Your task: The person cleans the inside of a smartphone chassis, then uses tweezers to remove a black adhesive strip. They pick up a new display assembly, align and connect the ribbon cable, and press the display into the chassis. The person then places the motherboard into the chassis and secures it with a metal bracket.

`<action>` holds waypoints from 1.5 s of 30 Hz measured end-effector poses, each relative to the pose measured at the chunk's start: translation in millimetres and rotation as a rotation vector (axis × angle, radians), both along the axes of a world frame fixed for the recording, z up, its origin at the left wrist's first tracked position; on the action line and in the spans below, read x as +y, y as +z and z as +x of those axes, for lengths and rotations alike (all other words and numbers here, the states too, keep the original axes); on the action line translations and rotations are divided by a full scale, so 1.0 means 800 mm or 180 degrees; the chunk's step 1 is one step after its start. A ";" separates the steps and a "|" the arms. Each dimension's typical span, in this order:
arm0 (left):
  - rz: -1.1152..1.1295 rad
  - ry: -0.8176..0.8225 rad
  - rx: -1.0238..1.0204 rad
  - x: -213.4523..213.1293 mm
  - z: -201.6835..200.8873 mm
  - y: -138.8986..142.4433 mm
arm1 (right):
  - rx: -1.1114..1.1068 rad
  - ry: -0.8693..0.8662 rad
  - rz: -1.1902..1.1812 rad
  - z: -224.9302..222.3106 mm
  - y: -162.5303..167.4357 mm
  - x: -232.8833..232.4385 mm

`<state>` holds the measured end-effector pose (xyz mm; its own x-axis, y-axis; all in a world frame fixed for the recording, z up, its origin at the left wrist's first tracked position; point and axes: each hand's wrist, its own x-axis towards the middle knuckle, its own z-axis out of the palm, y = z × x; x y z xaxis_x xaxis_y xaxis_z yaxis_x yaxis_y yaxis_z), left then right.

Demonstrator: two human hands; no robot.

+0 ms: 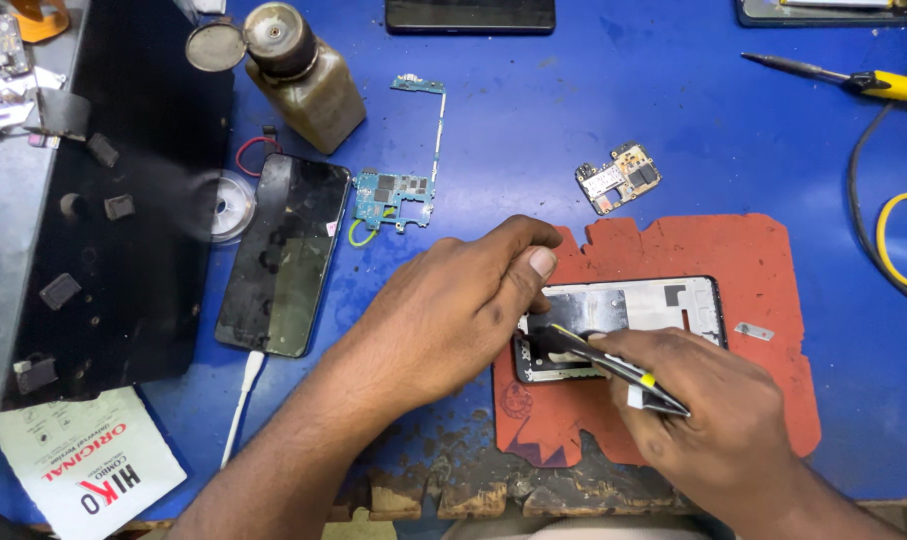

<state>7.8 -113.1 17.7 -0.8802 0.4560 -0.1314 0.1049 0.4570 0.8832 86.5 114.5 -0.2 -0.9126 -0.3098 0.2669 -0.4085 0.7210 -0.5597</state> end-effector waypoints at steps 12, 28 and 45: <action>-0.0076 -0.0006 0.0034 0.002 0.000 0.002 | 0.0006 0.0214 0.0006 0.002 0.000 0.004; -0.0321 0.0034 0.0039 0.006 0.002 0.005 | -0.0025 0.0441 0.0170 0.010 0.002 0.014; -0.0493 0.0010 0.0196 0.005 0.009 0.007 | 0.0038 0.0527 0.0293 0.015 0.007 0.011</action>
<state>15.3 -109.4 23.6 -0.8902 0.4317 -0.1457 0.1550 0.5876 0.7942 98.3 123.6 5.0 -0.8441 -0.4791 0.2410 -0.5320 0.6913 -0.4890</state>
